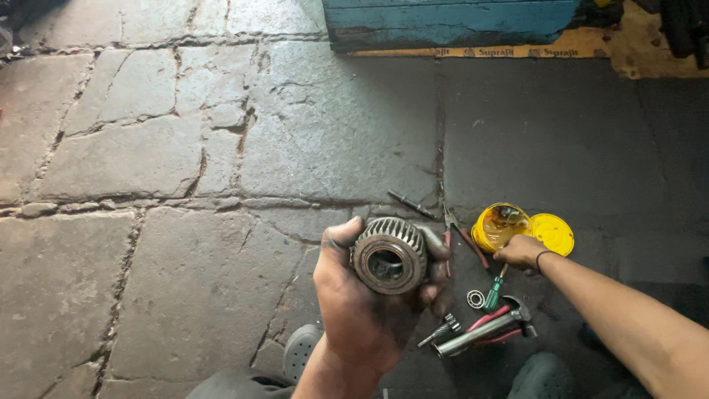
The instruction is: The person cleans and greases a gear assembly by hand using a thin metal tool to apply grease to the internal bearings and teeth.
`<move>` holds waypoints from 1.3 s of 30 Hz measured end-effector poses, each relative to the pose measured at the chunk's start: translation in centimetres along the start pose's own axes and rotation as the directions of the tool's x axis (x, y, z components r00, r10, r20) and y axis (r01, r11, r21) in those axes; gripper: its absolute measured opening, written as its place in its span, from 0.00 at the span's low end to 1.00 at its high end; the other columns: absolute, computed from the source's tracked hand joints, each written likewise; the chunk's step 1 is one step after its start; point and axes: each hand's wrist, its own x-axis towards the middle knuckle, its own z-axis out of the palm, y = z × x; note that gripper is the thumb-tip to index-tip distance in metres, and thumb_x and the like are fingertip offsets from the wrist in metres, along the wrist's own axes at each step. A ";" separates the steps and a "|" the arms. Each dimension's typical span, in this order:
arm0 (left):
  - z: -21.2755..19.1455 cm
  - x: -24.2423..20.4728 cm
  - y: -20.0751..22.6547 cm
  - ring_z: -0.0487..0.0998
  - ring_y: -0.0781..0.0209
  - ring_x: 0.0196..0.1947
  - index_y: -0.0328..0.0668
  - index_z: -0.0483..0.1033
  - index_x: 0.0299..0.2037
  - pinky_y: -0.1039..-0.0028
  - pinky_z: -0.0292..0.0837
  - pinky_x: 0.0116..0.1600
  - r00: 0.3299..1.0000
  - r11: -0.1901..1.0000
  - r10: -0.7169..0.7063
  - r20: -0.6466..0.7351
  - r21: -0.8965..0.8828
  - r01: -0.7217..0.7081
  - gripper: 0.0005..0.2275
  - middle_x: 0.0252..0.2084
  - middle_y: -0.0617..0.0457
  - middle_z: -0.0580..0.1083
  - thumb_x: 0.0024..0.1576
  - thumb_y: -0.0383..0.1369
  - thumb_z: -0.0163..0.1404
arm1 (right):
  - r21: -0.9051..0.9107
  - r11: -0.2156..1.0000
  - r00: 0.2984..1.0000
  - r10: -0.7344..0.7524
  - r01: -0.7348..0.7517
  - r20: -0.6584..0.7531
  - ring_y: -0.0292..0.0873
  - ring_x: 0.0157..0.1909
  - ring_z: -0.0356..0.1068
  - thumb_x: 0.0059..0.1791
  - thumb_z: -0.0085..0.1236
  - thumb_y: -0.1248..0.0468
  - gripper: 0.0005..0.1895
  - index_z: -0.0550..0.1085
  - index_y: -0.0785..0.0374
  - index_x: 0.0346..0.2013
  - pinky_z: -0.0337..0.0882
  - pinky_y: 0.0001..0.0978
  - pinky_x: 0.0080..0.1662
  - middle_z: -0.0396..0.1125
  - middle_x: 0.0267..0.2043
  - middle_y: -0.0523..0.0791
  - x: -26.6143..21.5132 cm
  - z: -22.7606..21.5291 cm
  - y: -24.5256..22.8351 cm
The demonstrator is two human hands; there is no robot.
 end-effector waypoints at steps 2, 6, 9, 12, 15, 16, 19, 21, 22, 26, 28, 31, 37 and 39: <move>0.3 0.2 0.1 0.70 0.59 0.26 0.23 0.73 0.43 0.65 0.68 0.34 0.999 0.999 0.035 0.025 -0.009 -0.034 0.33 0.27 0.47 0.72 0.61 0.54 0.26 | 0.069 0.998 1.000 0.000 -0.002 0.021 0.48 0.34 0.76 0.44 0.65 0.44 0.24 0.81 0.66 0.31 0.76 0.42 0.36 0.74 0.32 0.50 -0.1 -0.3 -0.3; 0.5 0.4 0.1 0.69 0.62 0.24 0.27 0.74 0.54 0.70 0.65 0.30 0.993 0.992 0.117 0.004 -0.040 -0.116 0.31 0.25 0.50 0.70 0.66 0.52 0.28 | 0.463 0.881 0.986 0.020 -0.095 0.165 0.43 0.33 0.62 0.46 0.65 0.49 0.20 0.77 0.61 0.41 0.69 0.42 0.33 0.63 0.35 0.45 -0.9 -0.3 -0.9; 0.6 0.4 0.1 0.66 0.67 0.21 0.32 0.73 0.56 0.73 0.62 0.26 0.994 0.995 0.101 -0.046 0.002 -0.101 0.31 0.23 0.53 0.69 0.66 0.54 0.27 | 0.668 0.728 0.979 0.026 -0.158 0.203 0.42 0.32 0.62 0.48 0.64 0.49 0.19 0.74 0.59 0.43 0.71 0.40 0.32 0.60 0.36 0.44 -0.7 -0.5 -1.3; 0.6 0.5 -0.1 0.63 0.67 0.18 0.35 0.73 0.54 0.74 0.58 0.23 0.993 0.992 0.094 -0.071 0.093 -0.087 0.32 0.21 0.54 0.67 0.65 0.57 0.27 | 0.710 0.670 0.972 0.084 -0.218 0.219 0.42 0.35 0.67 0.48 0.62 0.50 0.16 0.73 0.55 0.43 0.73 0.41 0.33 0.71 0.40 0.44 -0.3 -0.7 -1.3; 0.6 0.3 -0.1 0.60 0.68 0.16 0.33 0.72 0.52 0.76 0.55 0.23 0.998 0.997 0.056 0.039 0.056 -0.058 0.34 0.22 0.53 0.65 0.67 0.60 0.27 | 0.308 0.946 0.992 0.068 -0.098 0.110 0.45 0.29 0.64 0.48 0.60 0.48 0.23 0.79 0.66 0.41 0.64 0.40 0.28 0.69 0.34 0.49 -0.1 -0.5 -1.0; 0.5 0.3 0.1 0.59 0.68 0.15 0.33 0.72 0.51 0.76 0.55 0.22 0.998 0.998 0.033 0.054 0.044 -0.035 0.35 0.21 0.53 0.65 0.66 0.61 0.26 | 0.295 0.949 0.989 0.074 -0.108 0.125 0.45 0.30 0.65 0.48 0.60 0.47 0.23 0.79 0.65 0.42 0.66 0.41 0.29 0.70 0.35 0.48 -0.1 -0.3 -1.1; 0.3 0.2 0.2 0.58 0.67 0.13 0.33 0.72 0.50 0.76 0.54 0.19 0.996 1.000 -0.014 0.088 0.020 0.013 0.38 0.18 0.53 0.64 0.64 0.64 0.22 | 0.307 0.941 0.979 0.086 -0.141 0.184 0.46 0.33 0.68 0.48 0.59 0.46 0.22 0.78 0.60 0.44 0.69 0.43 0.33 0.72 0.37 0.47 -1.0 0.1 -1.0; 0.2 0.3 0.2 0.57 0.67 0.12 0.32 0.72 0.49 0.76 0.54 0.19 0.996 0.999 -0.013 0.093 0.031 0.010 0.40 0.18 0.54 0.63 0.64 0.65 0.20 | 0.389 0.906 0.967 0.070 -0.165 0.246 0.45 0.35 0.69 0.49 0.57 0.46 0.18 0.76 0.55 0.44 0.68 0.44 0.36 0.72 0.38 0.45 -1.9 0.1 -1.3; 0.2 0.4 0.2 0.58 0.67 0.13 0.30 0.72 0.50 0.76 0.54 0.19 0.995 0.999 0.000 0.104 0.036 -0.004 0.39 0.18 0.54 0.63 0.64 0.63 0.20 | 0.424 0.890 0.962 0.055 -0.169 0.267 0.44 0.35 0.69 0.49 0.57 0.46 0.19 0.77 0.56 0.44 0.68 0.43 0.36 0.72 0.38 0.45 -2.5 0.0 -1.5; -0.1 0.3 0.2 0.59 0.66 0.14 0.24 0.73 0.53 0.75 0.57 0.20 0.992 0.994 0.070 0.102 0.071 -0.078 0.38 0.19 0.53 0.65 0.63 0.57 0.22 | 0.582 0.781 0.933 -0.001 -0.225 0.361 0.43 0.34 0.69 0.51 0.55 0.46 0.22 0.77 0.61 0.44 0.68 0.40 0.36 0.73 0.38 0.45 -3.9 -0.4 -2.3; -0.2 0.1 0.2 0.61 0.67 0.15 0.21 0.73 0.54 0.76 0.58 0.20 0.992 0.993 0.086 0.096 0.078 -0.094 0.36 0.20 0.52 0.68 0.62 0.55 0.26 | 0.662 0.696 0.919 -0.004 -0.280 0.394 0.43 0.36 0.70 0.51 0.55 0.46 0.22 0.76 0.62 0.44 0.71 0.39 0.37 0.74 0.39 0.46 -3.8 -0.4 -2.2; -0.1 -0.1 0.2 0.63 0.69 0.17 0.19 0.73 0.56 0.77 0.58 0.21 0.982 0.987 0.115 0.150 0.094 -0.130 0.33 0.24 0.52 0.70 0.62 0.51 0.34 | 0.750 0.580 0.923 0.010 -0.319 0.385 0.44 0.41 0.74 0.52 0.54 0.45 0.21 0.75 0.60 0.45 0.74 0.42 0.42 0.75 0.42 0.47 -2.7 -0.7 -1.8; 0.7 -0.6 0.0 0.71 0.67 0.23 0.21 0.73 0.55 0.79 0.62 0.28 0.989 0.946 0.137 0.061 0.289 -0.148 0.27 0.32 0.45 0.77 0.56 0.42 0.41 | -0.313 0.934 0.959 -0.234 0.174 -0.163 0.52 0.57 0.75 0.56 0.47 0.42 0.27 0.77 0.55 0.58 0.73 0.47 0.59 0.77 0.55 0.49 -3.2 -1.7 -0.9; 0.6 -0.5 0.0 0.65 0.74 0.20 0.23 0.75 0.54 0.83 0.57 0.24 0.956 0.881 0.209 0.205 0.386 -0.275 0.26 0.33 0.50 0.77 0.59 0.44 0.44 | -0.481 0.875 0.963 -0.170 0.050 -0.210 0.53 0.61 0.74 0.62 0.30 0.49 0.26 0.72 0.52 0.65 0.70 0.55 0.61 0.75 0.61 0.48 -5.8 -2.1 0.1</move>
